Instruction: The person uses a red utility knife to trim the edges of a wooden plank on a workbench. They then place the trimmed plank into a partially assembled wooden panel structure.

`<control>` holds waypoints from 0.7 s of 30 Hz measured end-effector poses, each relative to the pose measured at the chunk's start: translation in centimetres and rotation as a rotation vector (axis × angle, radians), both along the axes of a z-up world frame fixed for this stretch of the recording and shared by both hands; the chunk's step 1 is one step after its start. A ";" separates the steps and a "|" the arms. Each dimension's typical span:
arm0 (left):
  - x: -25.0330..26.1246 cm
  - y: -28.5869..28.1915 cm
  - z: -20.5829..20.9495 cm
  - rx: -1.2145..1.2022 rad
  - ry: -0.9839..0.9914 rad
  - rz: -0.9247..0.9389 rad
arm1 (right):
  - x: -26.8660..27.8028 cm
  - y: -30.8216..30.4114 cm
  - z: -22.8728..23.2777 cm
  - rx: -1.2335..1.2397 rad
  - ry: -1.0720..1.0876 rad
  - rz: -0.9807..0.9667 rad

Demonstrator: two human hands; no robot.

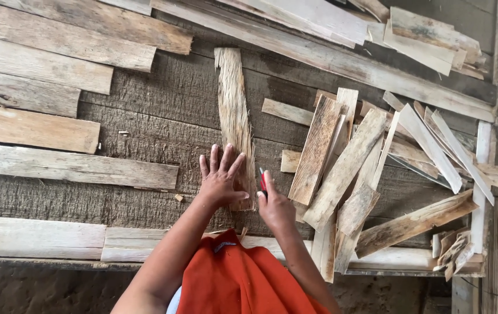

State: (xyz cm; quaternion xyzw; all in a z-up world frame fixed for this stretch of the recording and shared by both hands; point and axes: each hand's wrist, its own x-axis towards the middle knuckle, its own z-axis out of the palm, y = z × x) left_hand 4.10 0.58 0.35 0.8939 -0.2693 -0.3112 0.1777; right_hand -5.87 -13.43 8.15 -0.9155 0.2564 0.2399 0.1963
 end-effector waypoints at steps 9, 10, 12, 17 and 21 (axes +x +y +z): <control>0.0 -0.4 -0.1 0.035 -0.011 -0.016 | 0.2 0.0 -1.8 -0.018 -0.020 0.060; 0.0 -0.4 -0.2 0.035 -0.010 -0.016 | 0.3 0.3 -1.6 -0.017 -0.019 0.060; 0.0 -0.5 -0.5 0.048 -0.010 -0.017 | 0.5 0.8 -1.0 -0.016 0.000 0.063; -0.1 -0.4 -0.3 0.038 -0.012 -0.015 | 0.4 1.0 -0.4 -0.005 0.006 0.072; 0.1 -0.4 -0.3 0.037 -0.021 -0.016 | 0.1 0.8 -1.2 -0.029 0.014 0.098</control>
